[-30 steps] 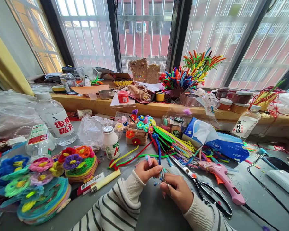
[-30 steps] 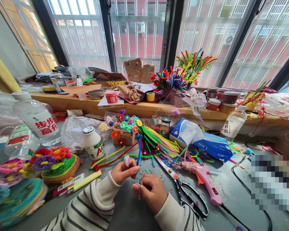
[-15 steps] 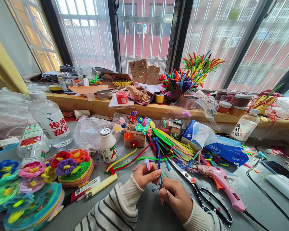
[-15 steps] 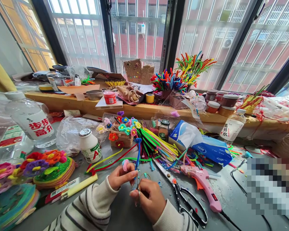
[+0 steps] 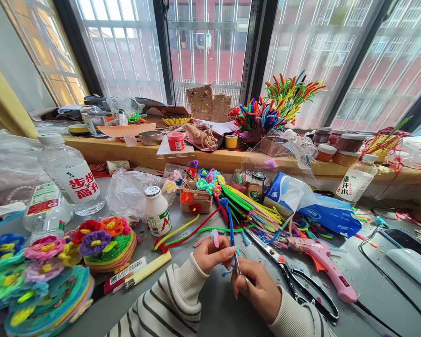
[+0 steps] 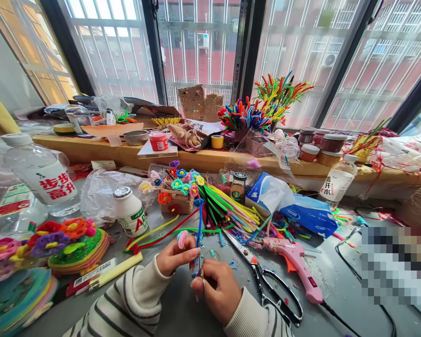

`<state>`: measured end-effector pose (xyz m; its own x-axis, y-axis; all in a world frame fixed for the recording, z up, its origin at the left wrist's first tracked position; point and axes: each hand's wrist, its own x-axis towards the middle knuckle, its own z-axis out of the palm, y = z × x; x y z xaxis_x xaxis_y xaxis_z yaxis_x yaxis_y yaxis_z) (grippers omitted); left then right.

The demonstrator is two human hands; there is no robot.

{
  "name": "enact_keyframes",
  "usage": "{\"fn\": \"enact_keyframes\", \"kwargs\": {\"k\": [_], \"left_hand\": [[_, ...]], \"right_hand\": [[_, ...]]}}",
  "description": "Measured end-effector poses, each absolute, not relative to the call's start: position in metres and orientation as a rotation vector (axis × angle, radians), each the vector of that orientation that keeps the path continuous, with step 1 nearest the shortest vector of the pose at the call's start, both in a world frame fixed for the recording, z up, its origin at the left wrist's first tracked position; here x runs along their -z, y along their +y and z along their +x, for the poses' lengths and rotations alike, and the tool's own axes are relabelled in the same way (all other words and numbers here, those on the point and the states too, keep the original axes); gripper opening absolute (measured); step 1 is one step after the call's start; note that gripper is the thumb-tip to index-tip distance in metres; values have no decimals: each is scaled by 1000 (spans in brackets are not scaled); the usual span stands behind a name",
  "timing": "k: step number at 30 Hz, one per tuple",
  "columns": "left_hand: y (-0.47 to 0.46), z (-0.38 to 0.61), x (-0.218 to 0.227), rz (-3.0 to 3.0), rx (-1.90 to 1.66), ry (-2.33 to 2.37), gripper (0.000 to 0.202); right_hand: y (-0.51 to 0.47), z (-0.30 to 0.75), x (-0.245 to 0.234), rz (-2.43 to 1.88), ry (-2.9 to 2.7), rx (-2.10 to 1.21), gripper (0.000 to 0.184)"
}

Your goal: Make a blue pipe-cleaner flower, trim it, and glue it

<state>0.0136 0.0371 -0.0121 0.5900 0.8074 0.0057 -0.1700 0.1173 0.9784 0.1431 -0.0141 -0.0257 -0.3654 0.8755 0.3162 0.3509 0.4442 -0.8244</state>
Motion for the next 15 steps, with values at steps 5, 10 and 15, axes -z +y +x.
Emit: {"fn": "enact_keyframes", "kwargs": {"k": [5, 10, 15], "left_hand": [[35, 14, 10, 1267, -729, 622, 29], [35, 12, 9, 1255, -751, 635, 29], [36, 12, 9, 1256, -775, 651, 29]], "right_hand": [[-14, 143, 21, -1063, -1895, -854, 57], [-12, 145, 24, -1130, -1874, -825, 52], [-12, 146, 27, -1161, -1856, -786, 50]]}}
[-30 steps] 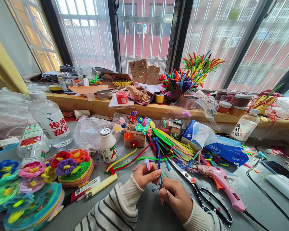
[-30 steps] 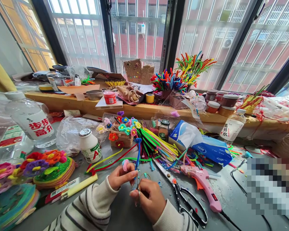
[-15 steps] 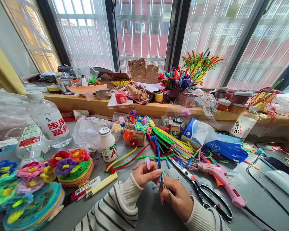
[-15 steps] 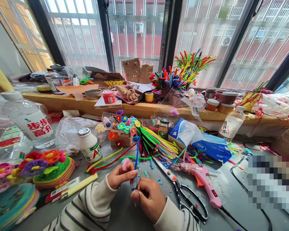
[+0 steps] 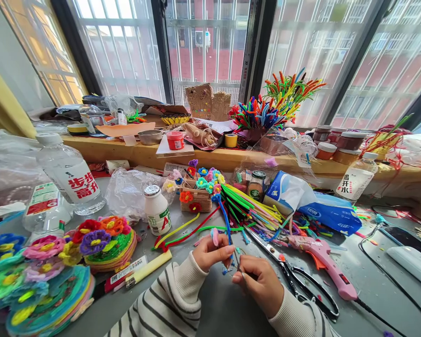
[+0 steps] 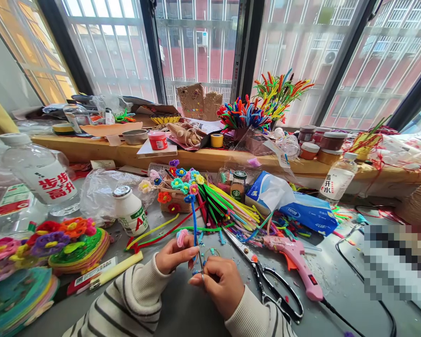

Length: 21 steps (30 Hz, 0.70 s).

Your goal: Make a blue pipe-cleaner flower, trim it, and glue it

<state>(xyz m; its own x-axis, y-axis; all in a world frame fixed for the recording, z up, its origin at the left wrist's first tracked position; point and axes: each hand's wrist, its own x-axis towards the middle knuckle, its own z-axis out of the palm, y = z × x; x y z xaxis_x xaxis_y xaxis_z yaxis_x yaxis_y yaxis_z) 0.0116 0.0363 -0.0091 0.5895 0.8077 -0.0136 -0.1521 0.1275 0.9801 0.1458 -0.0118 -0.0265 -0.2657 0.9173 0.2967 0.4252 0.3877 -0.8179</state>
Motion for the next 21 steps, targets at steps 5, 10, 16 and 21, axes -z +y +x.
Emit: {"fn": "enact_keyframes", "kwargs": {"k": [5, 10, 16, 21], "left_hand": [[36, 12, 9, 1244, -773, 652, 30], [34, 13, 8, 1272, -697, 646, 28], [33, 12, 7, 1296, -670, 607, 25], [33, 10, 7, 1262, -702, 567, 24]], "right_hand": [[-13, 145, 24, -1156, -1859, -796, 51], [-15, 145, 23, -1094, -1879, -884, 55], [-17, 145, 22, -954, -1892, -982, 61], [-17, 145, 26, -971, -1930, -958, 63]]}}
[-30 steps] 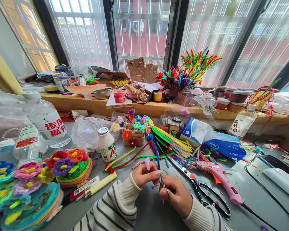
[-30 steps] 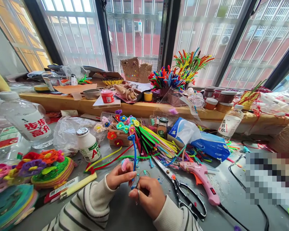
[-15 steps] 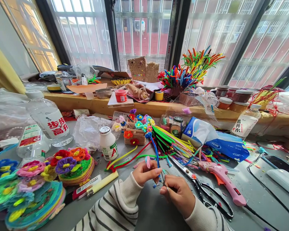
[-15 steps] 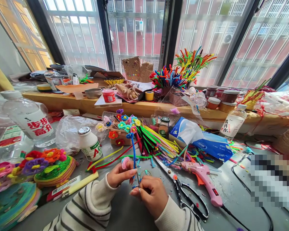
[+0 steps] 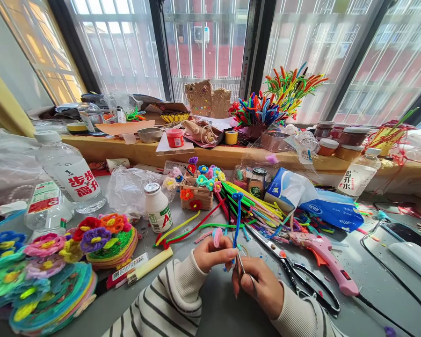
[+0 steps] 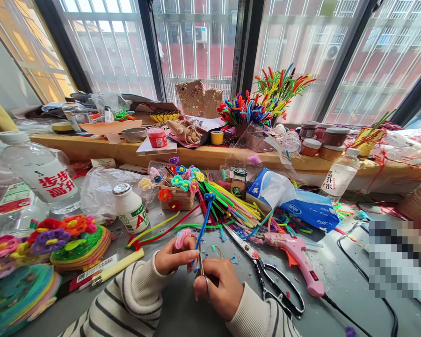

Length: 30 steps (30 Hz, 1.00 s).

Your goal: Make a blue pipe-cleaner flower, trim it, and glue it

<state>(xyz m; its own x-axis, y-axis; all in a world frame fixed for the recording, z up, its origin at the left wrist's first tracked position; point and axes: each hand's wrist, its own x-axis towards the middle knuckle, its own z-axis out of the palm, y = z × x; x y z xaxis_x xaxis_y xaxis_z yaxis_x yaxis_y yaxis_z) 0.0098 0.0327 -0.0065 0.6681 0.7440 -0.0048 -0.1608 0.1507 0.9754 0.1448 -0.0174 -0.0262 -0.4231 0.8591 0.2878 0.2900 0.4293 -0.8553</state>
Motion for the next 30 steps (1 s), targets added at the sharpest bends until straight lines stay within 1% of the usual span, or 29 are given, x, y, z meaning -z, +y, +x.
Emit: {"fn": "enact_keyframes", "kwargs": {"k": [15, 30], "left_hand": [[34, 11, 8, 1272, -765, 551, 27], [33, 12, 9, 1292, -731, 583, 28]], "right_hand": [[-17, 144, 29, -985, -1966, -932, 64], [-18, 144, 25, -961, -1929, -934, 60]]}}
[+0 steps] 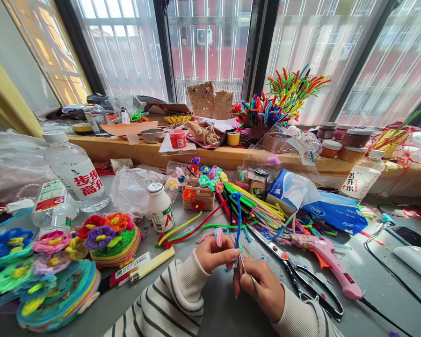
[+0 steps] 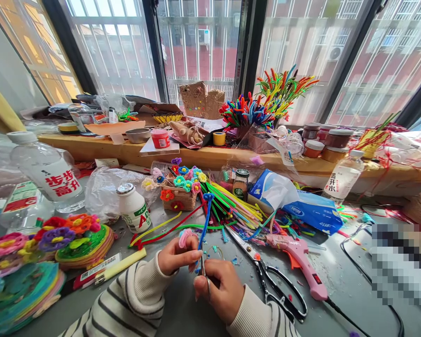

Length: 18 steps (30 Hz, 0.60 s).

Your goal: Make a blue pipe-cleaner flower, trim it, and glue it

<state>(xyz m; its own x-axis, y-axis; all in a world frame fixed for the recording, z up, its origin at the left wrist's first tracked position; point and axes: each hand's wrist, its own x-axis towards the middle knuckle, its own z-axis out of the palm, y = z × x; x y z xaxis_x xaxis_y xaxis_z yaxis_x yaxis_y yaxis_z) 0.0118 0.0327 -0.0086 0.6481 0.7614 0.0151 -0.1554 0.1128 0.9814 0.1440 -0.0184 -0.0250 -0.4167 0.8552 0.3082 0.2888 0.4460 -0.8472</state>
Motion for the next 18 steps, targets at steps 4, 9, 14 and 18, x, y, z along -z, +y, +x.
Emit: {"fn": "enact_keyframes", "kwargs": {"k": [4, 9, 14, 18], "left_hand": [[33, 11, 9, 1295, -712, 577, 27], [32, 11, 7, 1297, -710, 577, 27], [32, 11, 7, 1281, -758, 557, 26], [33, 10, 8, 1289, -749, 534, 26]], "right_hand": [[-18, 144, 26, -954, -1926, -949, 60], [-18, 144, 24, -945, -1917, -941, 60], [-19, 144, 25, -988, -1915, -905, 61], [-18, 143, 26, -964, -1906, -922, 62]]}}
